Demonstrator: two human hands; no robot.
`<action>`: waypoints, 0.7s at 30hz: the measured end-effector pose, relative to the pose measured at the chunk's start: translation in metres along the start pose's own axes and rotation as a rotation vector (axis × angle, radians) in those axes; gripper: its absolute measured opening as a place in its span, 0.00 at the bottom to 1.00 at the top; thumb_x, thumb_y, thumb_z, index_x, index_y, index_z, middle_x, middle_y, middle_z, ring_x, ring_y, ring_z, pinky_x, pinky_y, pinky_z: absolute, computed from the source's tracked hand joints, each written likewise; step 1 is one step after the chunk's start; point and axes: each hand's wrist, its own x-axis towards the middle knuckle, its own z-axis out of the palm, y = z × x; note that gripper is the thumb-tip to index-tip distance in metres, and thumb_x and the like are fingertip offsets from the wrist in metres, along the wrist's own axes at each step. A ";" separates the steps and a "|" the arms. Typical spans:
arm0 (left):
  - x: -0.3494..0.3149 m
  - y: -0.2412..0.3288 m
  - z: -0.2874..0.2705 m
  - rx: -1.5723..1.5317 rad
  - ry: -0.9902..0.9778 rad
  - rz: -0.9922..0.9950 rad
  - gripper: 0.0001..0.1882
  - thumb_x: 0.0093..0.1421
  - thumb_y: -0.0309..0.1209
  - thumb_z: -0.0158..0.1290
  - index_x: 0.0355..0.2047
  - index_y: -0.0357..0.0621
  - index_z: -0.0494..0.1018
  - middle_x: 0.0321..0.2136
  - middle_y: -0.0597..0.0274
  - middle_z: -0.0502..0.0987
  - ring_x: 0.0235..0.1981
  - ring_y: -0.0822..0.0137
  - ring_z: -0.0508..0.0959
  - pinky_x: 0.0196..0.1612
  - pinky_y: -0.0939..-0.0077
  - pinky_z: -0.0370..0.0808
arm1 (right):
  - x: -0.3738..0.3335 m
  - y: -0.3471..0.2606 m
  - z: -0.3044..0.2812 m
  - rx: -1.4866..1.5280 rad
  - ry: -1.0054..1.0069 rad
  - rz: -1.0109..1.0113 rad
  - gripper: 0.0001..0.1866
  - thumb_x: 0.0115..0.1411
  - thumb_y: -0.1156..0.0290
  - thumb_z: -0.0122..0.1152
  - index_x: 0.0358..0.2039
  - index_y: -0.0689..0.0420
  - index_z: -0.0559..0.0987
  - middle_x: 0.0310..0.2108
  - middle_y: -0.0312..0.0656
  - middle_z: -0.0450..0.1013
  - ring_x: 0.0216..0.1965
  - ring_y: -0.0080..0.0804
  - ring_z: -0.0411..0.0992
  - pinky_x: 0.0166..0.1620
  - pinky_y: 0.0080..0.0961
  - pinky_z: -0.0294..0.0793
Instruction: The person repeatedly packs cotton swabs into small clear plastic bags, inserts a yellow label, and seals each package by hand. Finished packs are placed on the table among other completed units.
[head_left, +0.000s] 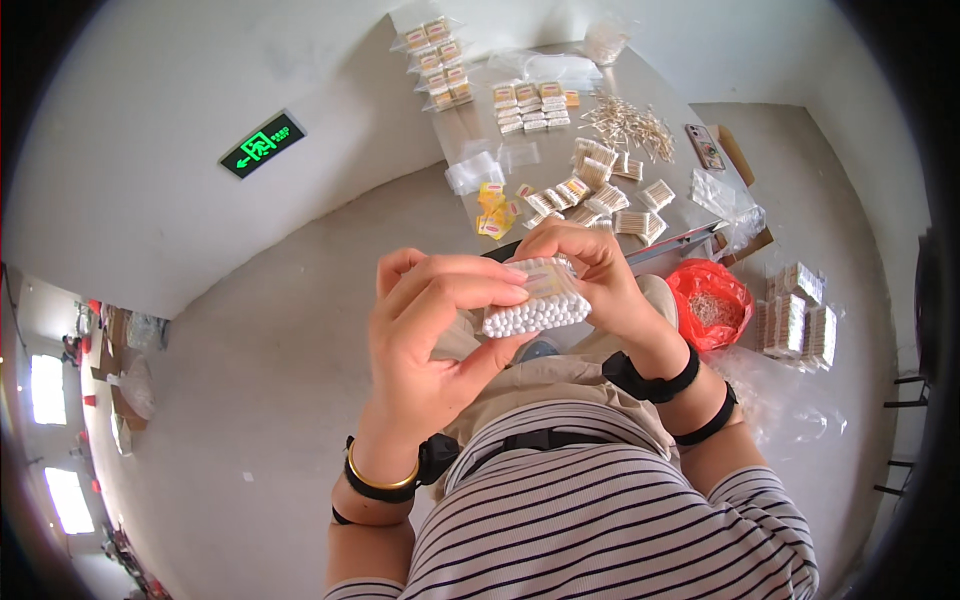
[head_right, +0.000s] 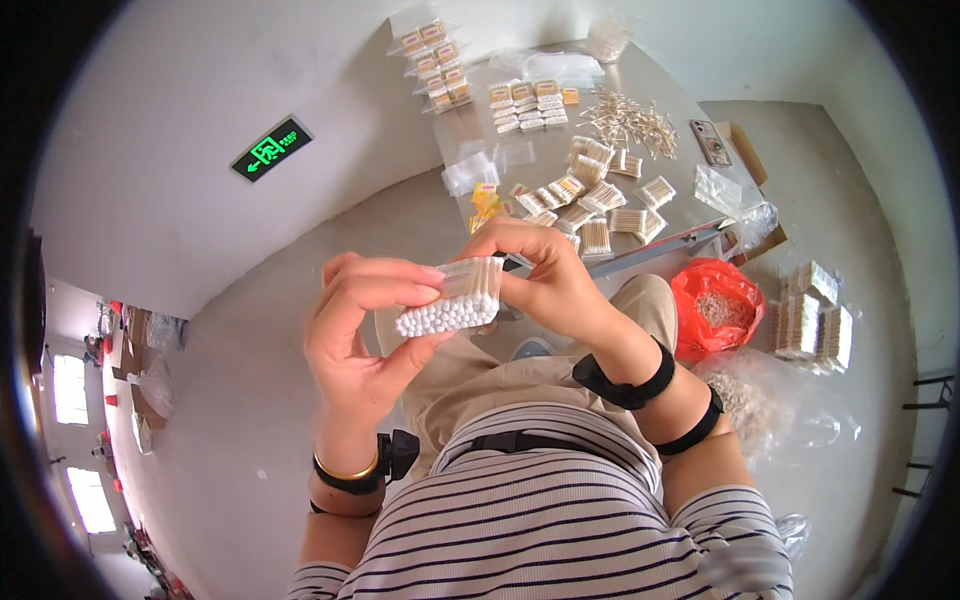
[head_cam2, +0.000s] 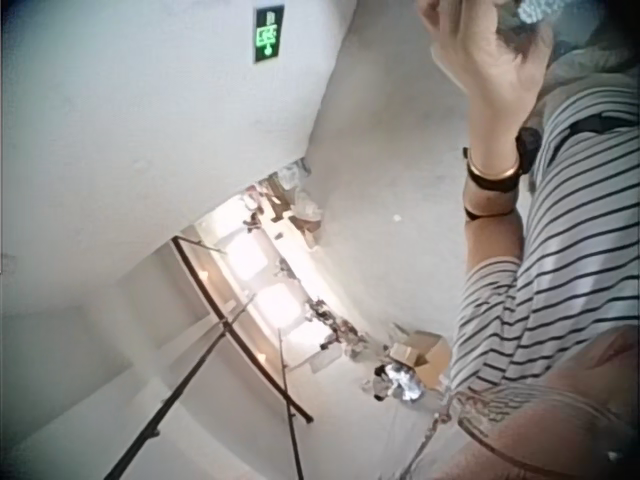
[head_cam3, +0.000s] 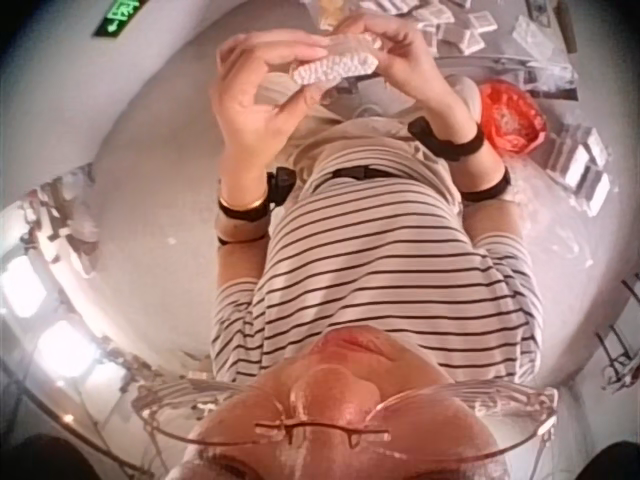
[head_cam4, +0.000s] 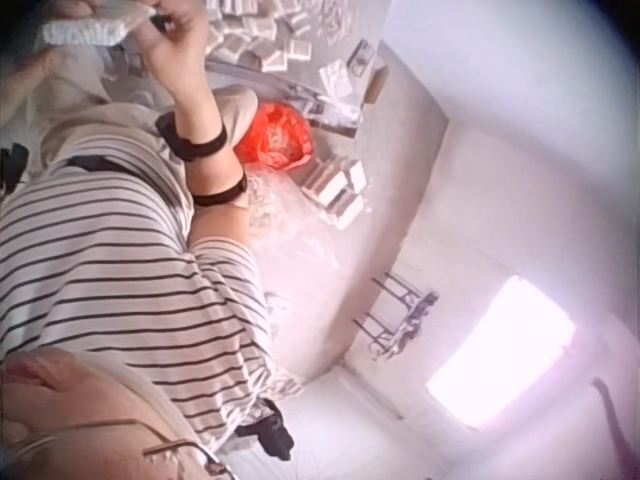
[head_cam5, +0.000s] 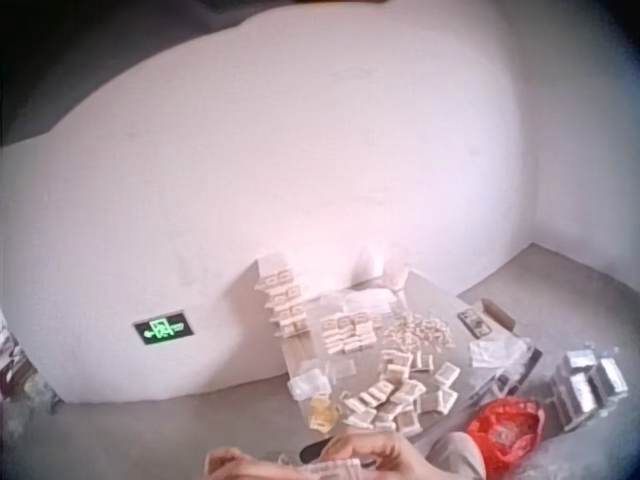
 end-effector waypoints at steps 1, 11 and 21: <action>0.000 0.003 0.002 0.000 0.003 -0.009 0.16 0.47 0.27 0.71 0.36 0.47 0.80 0.41 0.63 0.85 0.38 0.67 0.79 0.49 0.71 0.65 | 0.001 -0.004 0.001 -0.003 0.003 0.004 0.06 0.60 0.78 0.67 0.38 0.61 0.84 0.37 0.37 0.80 0.42 0.26 0.76 0.49 0.25 0.73; 0.001 0.007 0.012 0.109 0.014 0.147 0.15 0.48 0.27 0.70 0.37 0.49 0.79 0.41 0.64 0.83 0.38 0.67 0.80 0.49 0.69 0.63 | 0.005 -0.007 0.006 0.008 -0.012 -0.030 0.09 0.60 0.77 0.68 0.41 0.59 0.86 0.36 0.35 0.80 0.40 0.22 0.75 0.46 0.22 0.73; -0.001 0.005 0.015 0.032 0.051 0.072 0.19 0.45 0.25 0.70 0.39 0.52 0.79 0.40 0.71 0.83 0.39 0.68 0.79 0.49 0.69 0.62 | 0.003 -0.001 0.010 0.069 0.001 0.038 0.09 0.61 0.79 0.66 0.42 0.60 0.86 0.36 0.35 0.80 0.40 0.22 0.75 0.45 0.22 0.74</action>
